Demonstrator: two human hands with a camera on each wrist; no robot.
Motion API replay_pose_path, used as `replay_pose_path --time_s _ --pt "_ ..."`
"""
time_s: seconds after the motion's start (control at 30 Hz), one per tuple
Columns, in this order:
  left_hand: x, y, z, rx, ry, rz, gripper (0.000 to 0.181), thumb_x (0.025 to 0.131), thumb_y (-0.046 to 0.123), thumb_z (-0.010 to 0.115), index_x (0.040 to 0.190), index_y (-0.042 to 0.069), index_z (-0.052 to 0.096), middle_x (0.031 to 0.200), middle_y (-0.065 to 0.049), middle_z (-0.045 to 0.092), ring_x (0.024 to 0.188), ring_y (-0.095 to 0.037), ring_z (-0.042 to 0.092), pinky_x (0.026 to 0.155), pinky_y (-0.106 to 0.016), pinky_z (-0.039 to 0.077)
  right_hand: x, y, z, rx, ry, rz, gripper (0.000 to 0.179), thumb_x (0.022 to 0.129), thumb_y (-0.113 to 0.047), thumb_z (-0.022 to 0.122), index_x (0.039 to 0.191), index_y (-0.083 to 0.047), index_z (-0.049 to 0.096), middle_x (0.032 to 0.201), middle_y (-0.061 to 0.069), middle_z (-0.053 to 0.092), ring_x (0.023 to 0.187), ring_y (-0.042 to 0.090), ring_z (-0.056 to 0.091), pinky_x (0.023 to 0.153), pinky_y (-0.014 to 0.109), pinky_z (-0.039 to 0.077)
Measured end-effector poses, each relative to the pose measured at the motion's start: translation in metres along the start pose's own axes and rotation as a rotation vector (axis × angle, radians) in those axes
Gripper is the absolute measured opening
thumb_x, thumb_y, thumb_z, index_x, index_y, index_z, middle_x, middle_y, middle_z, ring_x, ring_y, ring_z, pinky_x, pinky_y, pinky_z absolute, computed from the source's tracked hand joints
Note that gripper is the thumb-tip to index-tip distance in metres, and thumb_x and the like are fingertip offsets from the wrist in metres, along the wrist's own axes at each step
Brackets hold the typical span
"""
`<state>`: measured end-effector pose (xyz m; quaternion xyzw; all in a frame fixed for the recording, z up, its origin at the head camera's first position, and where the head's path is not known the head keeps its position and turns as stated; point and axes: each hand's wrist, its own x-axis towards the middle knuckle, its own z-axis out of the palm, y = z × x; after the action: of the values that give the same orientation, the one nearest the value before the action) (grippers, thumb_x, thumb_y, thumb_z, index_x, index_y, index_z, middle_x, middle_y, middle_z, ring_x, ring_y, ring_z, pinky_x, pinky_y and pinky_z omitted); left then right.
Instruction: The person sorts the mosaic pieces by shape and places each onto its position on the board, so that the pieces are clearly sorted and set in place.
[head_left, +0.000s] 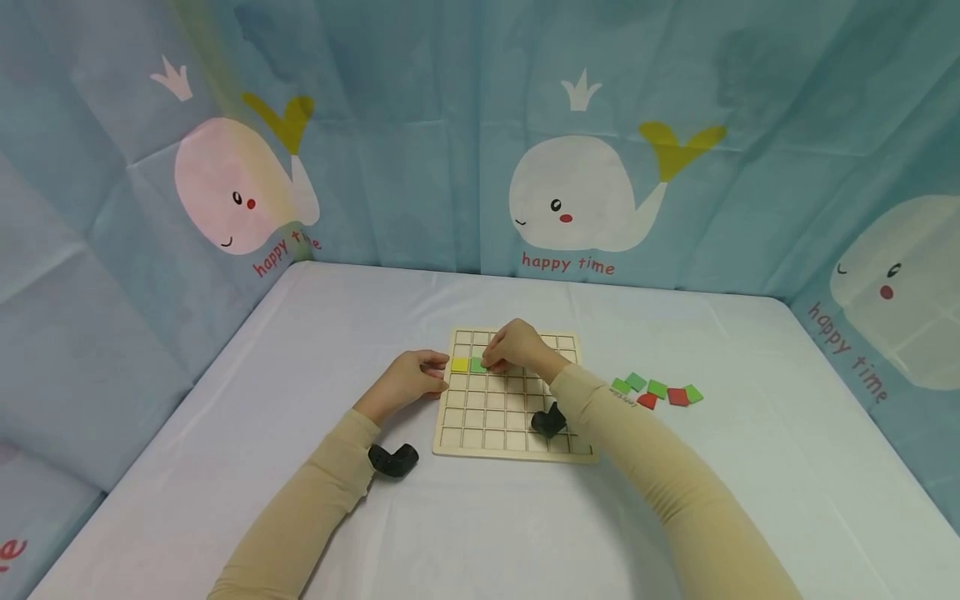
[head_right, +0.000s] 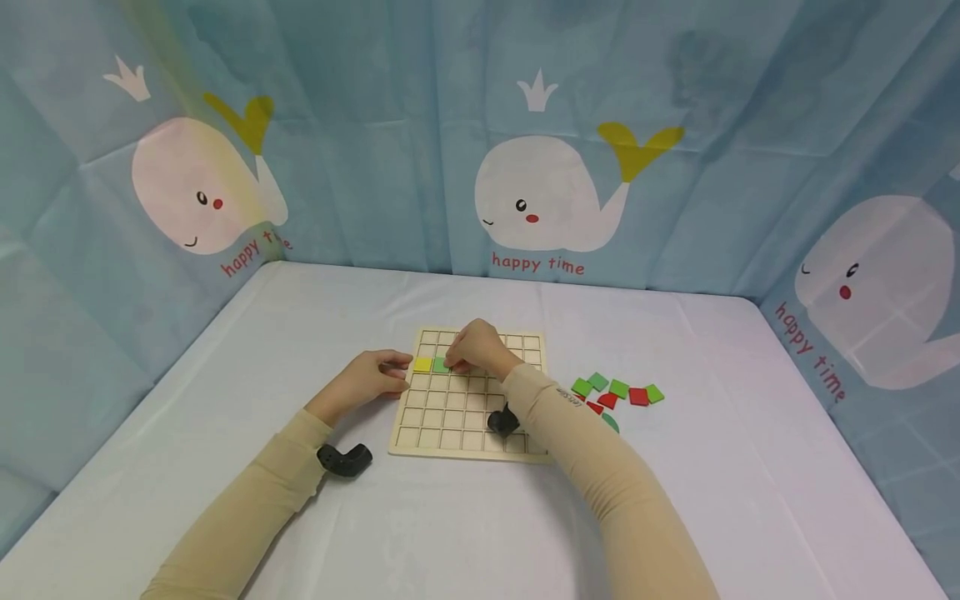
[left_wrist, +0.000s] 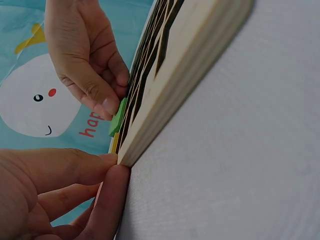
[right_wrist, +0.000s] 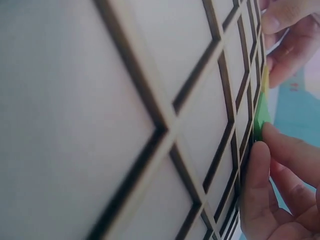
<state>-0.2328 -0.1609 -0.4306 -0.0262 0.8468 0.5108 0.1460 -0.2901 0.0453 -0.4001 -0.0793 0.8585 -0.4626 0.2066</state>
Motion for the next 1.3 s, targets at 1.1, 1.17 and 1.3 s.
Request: replay_pose_path --time_s 1.1,1.17,1.3 --pt "-0.002 0.003 0.002 -0.019 -0.002 -0.013 0.052 0.087 0.0 0.07 0.137 0.001 0.056 0.125 -0.016 0.059 0.091 -0.017 0.06 0.076 -0.024 0.06 -0.049 0.033 -0.078 0.015 0.071 0.034 0.03 0.091 -0.02 0.073 0.115 -0.002 0.07 0.109 0.011 0.074 0.104 0.031 0.071 0.096 0.042 0.058" --pt "-0.003 0.003 0.002 -0.021 -0.004 -0.015 0.053 0.087 0.0 0.07 0.137 0.001 0.056 0.125 -0.016 0.059 0.091 -0.017 0.06 0.076 -0.025 0.06 -0.051 0.036 -0.083 0.004 0.079 0.047 0.031 0.091 -0.021 0.073 0.115 -0.002 0.07 0.109 0.011 0.074 0.104 0.029 0.071 0.097 0.041 0.057" --pt "-0.004 0.004 0.0 -0.021 -0.004 -0.013 0.053 0.087 0.0 0.07 0.138 0.001 0.055 0.125 -0.016 0.059 0.091 -0.017 0.06 0.077 -0.025 0.06 -0.053 0.044 -0.092 -0.02 0.106 0.086 0.03 0.09 -0.023 0.073 0.114 -0.004 0.071 0.11 0.009 0.074 0.102 0.026 0.072 0.104 0.046 0.051"
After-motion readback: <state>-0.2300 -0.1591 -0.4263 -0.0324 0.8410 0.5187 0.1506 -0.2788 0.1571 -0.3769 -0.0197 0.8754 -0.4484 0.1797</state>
